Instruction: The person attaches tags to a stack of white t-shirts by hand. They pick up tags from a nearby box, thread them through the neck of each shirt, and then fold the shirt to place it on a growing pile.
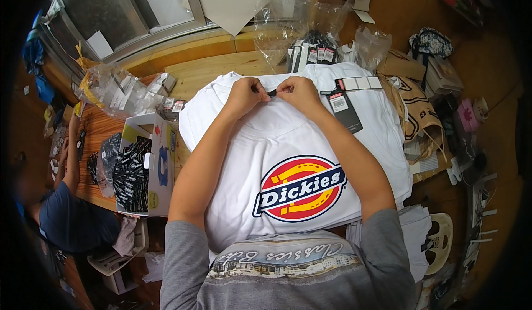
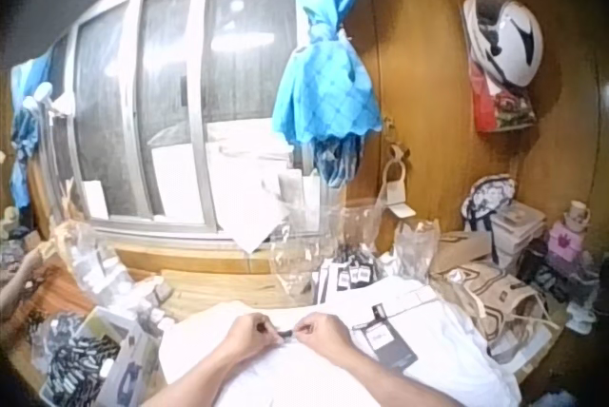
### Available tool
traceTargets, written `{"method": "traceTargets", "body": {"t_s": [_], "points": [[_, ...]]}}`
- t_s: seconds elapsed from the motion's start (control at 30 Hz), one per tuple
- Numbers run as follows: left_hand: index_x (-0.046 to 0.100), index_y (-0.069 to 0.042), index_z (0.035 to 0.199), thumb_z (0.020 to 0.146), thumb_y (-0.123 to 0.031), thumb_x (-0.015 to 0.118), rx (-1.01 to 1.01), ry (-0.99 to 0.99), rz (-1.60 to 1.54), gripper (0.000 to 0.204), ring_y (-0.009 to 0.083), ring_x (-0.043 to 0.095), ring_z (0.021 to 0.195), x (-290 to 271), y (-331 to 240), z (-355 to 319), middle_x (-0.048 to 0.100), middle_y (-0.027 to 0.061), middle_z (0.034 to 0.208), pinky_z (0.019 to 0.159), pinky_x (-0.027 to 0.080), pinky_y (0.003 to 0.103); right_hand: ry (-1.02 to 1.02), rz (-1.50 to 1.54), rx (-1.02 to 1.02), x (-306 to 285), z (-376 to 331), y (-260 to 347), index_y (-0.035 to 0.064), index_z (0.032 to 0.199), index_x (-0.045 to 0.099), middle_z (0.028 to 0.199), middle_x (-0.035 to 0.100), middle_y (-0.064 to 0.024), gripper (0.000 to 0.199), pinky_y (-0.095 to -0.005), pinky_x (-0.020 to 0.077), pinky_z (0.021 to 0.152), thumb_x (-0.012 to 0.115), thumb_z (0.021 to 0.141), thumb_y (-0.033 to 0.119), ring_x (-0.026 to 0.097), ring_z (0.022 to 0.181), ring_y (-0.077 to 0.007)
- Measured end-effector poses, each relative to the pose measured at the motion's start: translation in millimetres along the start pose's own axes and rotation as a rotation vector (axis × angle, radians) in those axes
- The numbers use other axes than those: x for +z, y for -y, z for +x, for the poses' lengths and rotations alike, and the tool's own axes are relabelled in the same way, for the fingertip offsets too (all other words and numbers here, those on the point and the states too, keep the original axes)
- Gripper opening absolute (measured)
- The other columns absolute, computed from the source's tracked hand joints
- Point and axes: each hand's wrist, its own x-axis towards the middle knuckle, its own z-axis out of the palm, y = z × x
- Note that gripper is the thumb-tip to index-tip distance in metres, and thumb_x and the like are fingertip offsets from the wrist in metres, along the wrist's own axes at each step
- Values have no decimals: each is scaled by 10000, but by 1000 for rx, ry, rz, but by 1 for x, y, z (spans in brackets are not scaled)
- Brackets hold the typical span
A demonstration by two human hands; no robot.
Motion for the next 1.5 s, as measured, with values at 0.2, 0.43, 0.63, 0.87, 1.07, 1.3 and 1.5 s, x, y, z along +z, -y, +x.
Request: {"method": "traceTargets", "body": {"t_s": [0.2, 0.43, 0.63, 0.87, 1.07, 1.3, 1.5], "points": [[565, -15, 589, 550, -14, 671, 1, 8, -22, 112, 113, 484, 524, 0, -3, -1, 549, 54, 558, 508, 389, 232, 27, 229, 55, 9, -6, -8, 66, 759, 634, 610, 568, -62, 163, -255, 420, 523, 647, 612, 136, 532, 543, -136], [571, -22, 582, 540, 25, 636, 68, 62, -8, 90, 106, 482, 538, 0, -1, -1, 547, 46, 561, 519, 387, 221, 221, 204, 124, 2, -7, -9, 25, 806, 622, 543, 517, -4, 223, -203, 373, 471, 672, 609, 115, 456, 488, -79], [566, -19, 616, 583, 5, 636, 37, 80, -62, 81, 79, 466, 549, 0, 2, -1, 540, 17, 577, 519, 381, 204, 363, 545, 254, 6, -9, -5, 16, 732, 583, 465, 414, 25, 122, -204, 255, 352, 631, 669, 108, 348, 378, -51], [594, -1, 647, 595, -37, 637, -47, -36, -201, 77, 130, 510, 536, 1, -2, -1, 566, 67, 592, 524, 405, 253, 570, 880, 559, 4, -5, 7, 62, 658, 453, 457, 332, 44, 143, -205, 166, 315, 533, 766, 111, 230, 330, -36], [607, -15, 643, 569, -93, 641, 324, -145, 416, 113, 278, 532, 587, -8, 2, -18, 559, 138, 628, 564, 418, 322, 592, 933, 576, 6, -2, 1, 70, 690, 457, 477, 277, 66, 128, -189, 186, 330, 496, 797, 127, 238, 350, -32], [585, -3, 632, 609, -40, 630, -40, -192, -42, 62, 153, 512, 539, -19, 5, -12, 554, 69, 588, 542, 411, 275, 344, 617, 222, -26, 5, -15, -47, 811, 594, 665, 570, -62, 156, -178, 403, 508, 538, 722, 69, 495, 546, -90], [549, 10, 774, 766, -107, 549, -187, -243, -730, 118, 105, 528, 595, -28, 10, -7, 568, 58, 725, 535, 433, 186, 111, 280, 202, -60, 2, -32, -11, 823, 606, 649, 581, -67, 173, -194, 414, 516, 571, 655, 10, 515, 554, -84]]}}
